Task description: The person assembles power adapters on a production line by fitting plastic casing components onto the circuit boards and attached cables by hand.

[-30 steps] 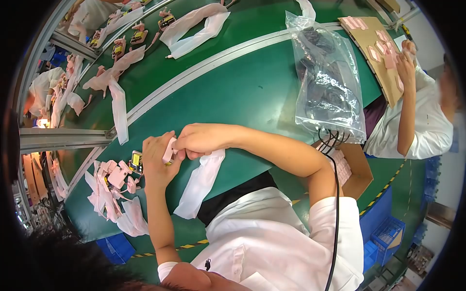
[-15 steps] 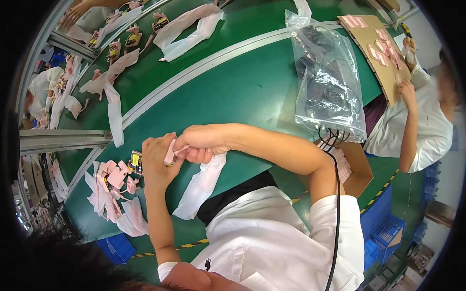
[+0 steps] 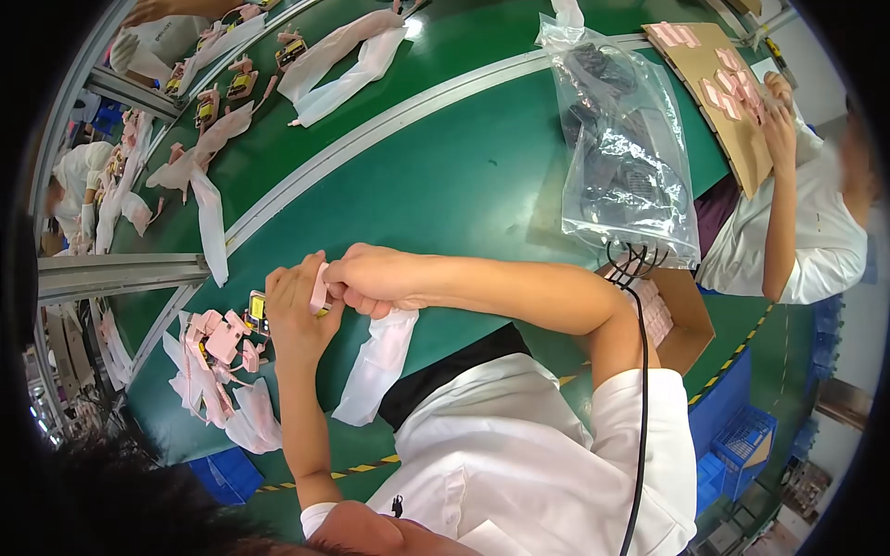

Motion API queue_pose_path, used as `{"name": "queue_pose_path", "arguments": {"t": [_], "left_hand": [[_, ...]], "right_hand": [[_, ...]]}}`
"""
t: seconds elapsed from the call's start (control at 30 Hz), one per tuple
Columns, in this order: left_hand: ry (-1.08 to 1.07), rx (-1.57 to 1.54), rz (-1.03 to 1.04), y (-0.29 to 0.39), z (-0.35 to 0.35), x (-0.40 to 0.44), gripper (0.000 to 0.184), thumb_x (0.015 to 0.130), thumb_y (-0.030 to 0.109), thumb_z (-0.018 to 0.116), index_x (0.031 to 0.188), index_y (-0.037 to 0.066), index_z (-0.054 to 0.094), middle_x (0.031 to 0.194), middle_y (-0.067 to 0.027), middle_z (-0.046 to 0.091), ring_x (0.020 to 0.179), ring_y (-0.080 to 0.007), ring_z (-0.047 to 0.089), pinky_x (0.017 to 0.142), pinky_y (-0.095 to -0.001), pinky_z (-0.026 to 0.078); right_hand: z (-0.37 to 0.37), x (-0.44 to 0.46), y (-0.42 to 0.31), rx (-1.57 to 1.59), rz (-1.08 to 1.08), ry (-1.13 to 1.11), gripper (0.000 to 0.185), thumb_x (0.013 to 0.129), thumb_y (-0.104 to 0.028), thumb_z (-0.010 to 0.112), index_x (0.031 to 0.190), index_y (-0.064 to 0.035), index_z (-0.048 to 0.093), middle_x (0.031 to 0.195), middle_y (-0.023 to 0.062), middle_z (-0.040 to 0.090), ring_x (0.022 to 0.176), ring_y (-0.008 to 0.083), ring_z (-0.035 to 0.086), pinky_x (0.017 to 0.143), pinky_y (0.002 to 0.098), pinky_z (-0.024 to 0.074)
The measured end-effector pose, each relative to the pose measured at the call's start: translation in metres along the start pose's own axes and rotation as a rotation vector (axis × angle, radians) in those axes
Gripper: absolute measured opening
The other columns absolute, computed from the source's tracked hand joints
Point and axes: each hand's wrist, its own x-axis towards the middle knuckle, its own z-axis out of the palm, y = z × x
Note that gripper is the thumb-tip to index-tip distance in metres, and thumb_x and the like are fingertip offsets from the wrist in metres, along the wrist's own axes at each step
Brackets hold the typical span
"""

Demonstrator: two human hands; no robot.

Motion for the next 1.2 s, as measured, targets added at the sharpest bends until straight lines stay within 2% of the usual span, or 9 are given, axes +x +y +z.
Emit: {"name": "queue_pose_path", "arguments": {"t": [0.13, 0.3, 0.4, 0.5, 0.6, 0.8, 1.1, 1.13, 1.2], "left_hand": [[0.009, 0.002, -0.003, -0.001, 0.0, -0.002, 0.055, 0.07, 0.012, 0.084, 0.12, -0.001, 0.064, 0.108, -0.0137, 0.071, 0.093, -0.0272, 0.068, 0.085, -0.0419, 0.047], [-0.009, -0.014, -0.02, 0.001, 0.001, -0.002, 0.055, 0.071, 0.012, 0.084, 0.121, -0.001, 0.064, 0.109, -0.0138, 0.071, 0.094, -0.027, 0.068, 0.086, -0.0416, 0.047], [0.025, -0.042, -0.021, 0.002, 0.001, -0.001, 0.056, 0.065, 0.002, 0.08, 0.12, -0.001, 0.066, 0.106, -0.0152, 0.071, 0.089, -0.0295, 0.067, 0.084, -0.0426, 0.048], [-0.005, -0.004, -0.025, 0.0, -0.001, -0.003, 0.057, 0.071, 0.013, 0.084, 0.122, -0.001, 0.063, 0.11, -0.0137, 0.071, 0.095, -0.0268, 0.068, 0.086, -0.0412, 0.047], [-0.002, -0.028, -0.029, 0.0, -0.004, -0.004, 0.056, 0.072, 0.013, 0.084, 0.122, -0.001, 0.063, 0.11, -0.0136, 0.071, 0.095, -0.0268, 0.068, 0.086, -0.0408, 0.047], [0.009, -0.046, -0.047, 0.003, -0.001, -0.003, 0.061, 0.069, 0.006, 0.08, 0.127, 0.0, 0.062, 0.111, -0.0153, 0.07, 0.095, -0.0298, 0.067, 0.088, -0.0428, 0.046], [0.08, -0.044, -0.064, 0.008, 0.005, 0.002, 0.079, 0.076, 0.017, 0.081, 0.143, -0.004, 0.045, 0.143, -0.0218, 0.053, 0.126, -0.0369, 0.054, 0.104, -0.0506, 0.04], [0.131, -0.044, -0.059, 0.012, 0.004, 0.005, 0.08, 0.076, 0.017, 0.081, 0.144, -0.003, 0.044, 0.146, -0.0223, 0.051, 0.127, -0.0381, 0.053, 0.104, -0.0515, 0.04], [0.219, -0.028, -0.053, 0.016, 0.004, 0.003, 0.083, 0.073, 0.014, 0.082, 0.146, 0.001, 0.043, 0.15, -0.0229, 0.045, 0.129, -0.0434, 0.049, 0.106, -0.0537, 0.037]], "right_hand": [[-0.002, 0.005, 0.003, 0.065, 0.014, -0.026, 0.035, 0.102, -0.026, 0.048, 0.071, -0.011, 0.048, 0.057, -0.0061, 0.03, 0.048, 0.0056, 0.022, 0.042, 0.0273, 0.0156], [0.005, -0.002, 0.006, -0.579, -0.393, 0.143, 0.04, 0.102, -0.027, 0.045, 0.068, -0.0069, 0.049, 0.056, -0.0041, 0.031, 0.046, 0.0082, 0.025, 0.043, 0.0285, 0.0229], [0.004, -0.005, -0.001, -0.344, -0.152, 0.063, 0.043, 0.106, -0.032, 0.045, 0.075, -0.0055, 0.058, 0.054, -0.0035, 0.036, 0.047, 0.0083, 0.027, 0.043, 0.0298, 0.0226], [-0.007, 0.007, 0.002, -0.223, -0.067, -0.039, 0.047, 0.107, -0.035, 0.043, 0.079, -0.0019, 0.062, 0.055, -0.0006, 0.043, 0.05, 0.0106, 0.035, 0.047, 0.0315, 0.0312], [0.003, -0.003, 0.002, -0.663, -0.36, 0.105, 0.05, 0.108, -0.037, 0.042, 0.077, -0.0013, 0.06, 0.056, 0.0014, 0.046, 0.054, 0.0119, 0.04, 0.051, 0.0324, 0.0366], [0.003, -0.002, -0.001, -0.731, -0.35, 0.169, 0.049, 0.105, -0.033, 0.041, 0.08, 0.0021, 0.064, 0.059, 0.0079, 0.054, 0.053, 0.0176, 0.048, 0.055, 0.0365, 0.0431], [0.0, -0.007, -0.01, -0.897, -0.589, 0.26, 0.043, 0.101, -0.029, 0.042, 0.083, 0.0027, 0.065, 0.071, 0.0164, 0.065, 0.064, 0.0289, 0.061, 0.063, 0.039, 0.0484], [-0.004, -0.001, -0.006, -0.789, -0.723, 0.252, 0.041, 0.104, -0.03, 0.049, 0.083, 0.0002, 0.066, 0.066, 0.0081, 0.059, 0.061, 0.0155, 0.054, 0.059, 0.032, 0.0447], [-0.006, -0.001, -0.01, -0.769, -0.721, 0.347, 0.038, 0.104, -0.029, 0.049, 0.087, 0.0005, 0.067, 0.068, 0.0072, 0.06, 0.062, 0.0145, 0.055, 0.06, 0.0311, 0.0457]]}}
